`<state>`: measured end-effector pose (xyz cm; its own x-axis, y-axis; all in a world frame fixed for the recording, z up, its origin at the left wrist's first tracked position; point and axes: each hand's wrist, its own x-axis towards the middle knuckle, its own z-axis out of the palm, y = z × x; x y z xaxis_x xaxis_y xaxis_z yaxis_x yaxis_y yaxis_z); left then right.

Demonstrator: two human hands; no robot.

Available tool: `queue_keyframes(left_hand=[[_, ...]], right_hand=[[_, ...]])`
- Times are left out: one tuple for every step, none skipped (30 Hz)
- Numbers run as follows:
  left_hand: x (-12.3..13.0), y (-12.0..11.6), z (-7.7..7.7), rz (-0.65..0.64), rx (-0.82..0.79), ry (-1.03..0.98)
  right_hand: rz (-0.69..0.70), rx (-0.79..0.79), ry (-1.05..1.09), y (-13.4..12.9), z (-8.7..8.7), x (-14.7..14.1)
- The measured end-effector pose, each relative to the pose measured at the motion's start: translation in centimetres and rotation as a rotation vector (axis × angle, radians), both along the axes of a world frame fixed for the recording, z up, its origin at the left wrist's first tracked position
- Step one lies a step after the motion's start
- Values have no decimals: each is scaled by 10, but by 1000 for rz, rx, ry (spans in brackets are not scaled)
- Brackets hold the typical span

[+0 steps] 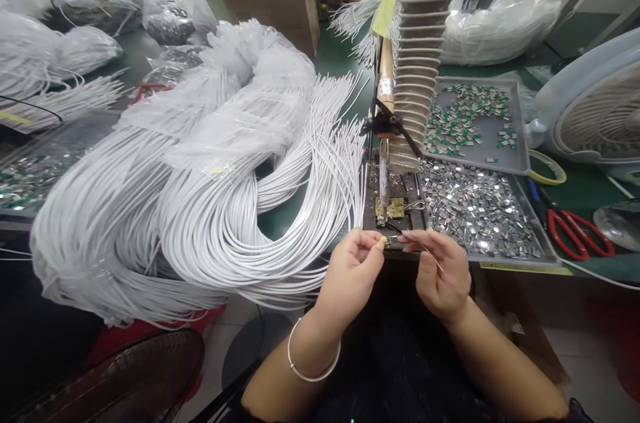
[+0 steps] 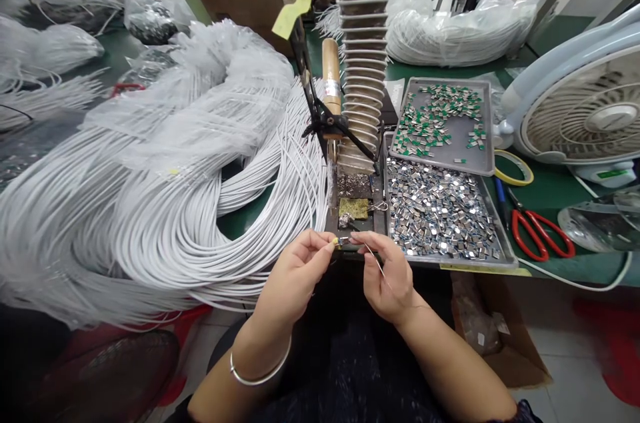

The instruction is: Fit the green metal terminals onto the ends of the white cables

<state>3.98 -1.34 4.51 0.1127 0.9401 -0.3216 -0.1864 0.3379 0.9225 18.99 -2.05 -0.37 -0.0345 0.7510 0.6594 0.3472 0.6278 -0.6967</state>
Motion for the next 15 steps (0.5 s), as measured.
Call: queue_keyframes(left_hand=[[0,1,0,4,0,2],[0,2,0,7,0,3],[0,3,1,11,2,2],[1,4,2,16,5,0],[1,5,3,22,6,-2],[2,6,4,27,3,-2],[2,7,5,33,-2,-1],[3,8,6,40,-9,1],[3,9,7,46,-13,-1],[3,10,8,49,-16,-9],[3,11,8,54,-14,-21],[3,11,8,58,-10,-35],[3,12,9,63,-6,-49],[3,13,9,66,-5,-61],[3,13,9,71,-5,-69]], right_hand=[[0,4,11,1,0,0],[2,12,11,2,1,-1],[6,19,4,3,3,-1],[13,31,-9,4,5,-2],[17,47,-21,6,7,-2],[19,61,-33,7,10,-3],[18,70,-47,9,12,-3],[12,73,-62,10,14,-4],[3,76,-75,11,16,-4],[-6,77,-88,12,18,-4],[-14,76,-101,13,19,-5],[-21,77,-114,13,20,-5],[-28,79,-125,14,21,-6],[-33,83,-133,14,22,-6],[-36,87,-139,14,23,-7]])
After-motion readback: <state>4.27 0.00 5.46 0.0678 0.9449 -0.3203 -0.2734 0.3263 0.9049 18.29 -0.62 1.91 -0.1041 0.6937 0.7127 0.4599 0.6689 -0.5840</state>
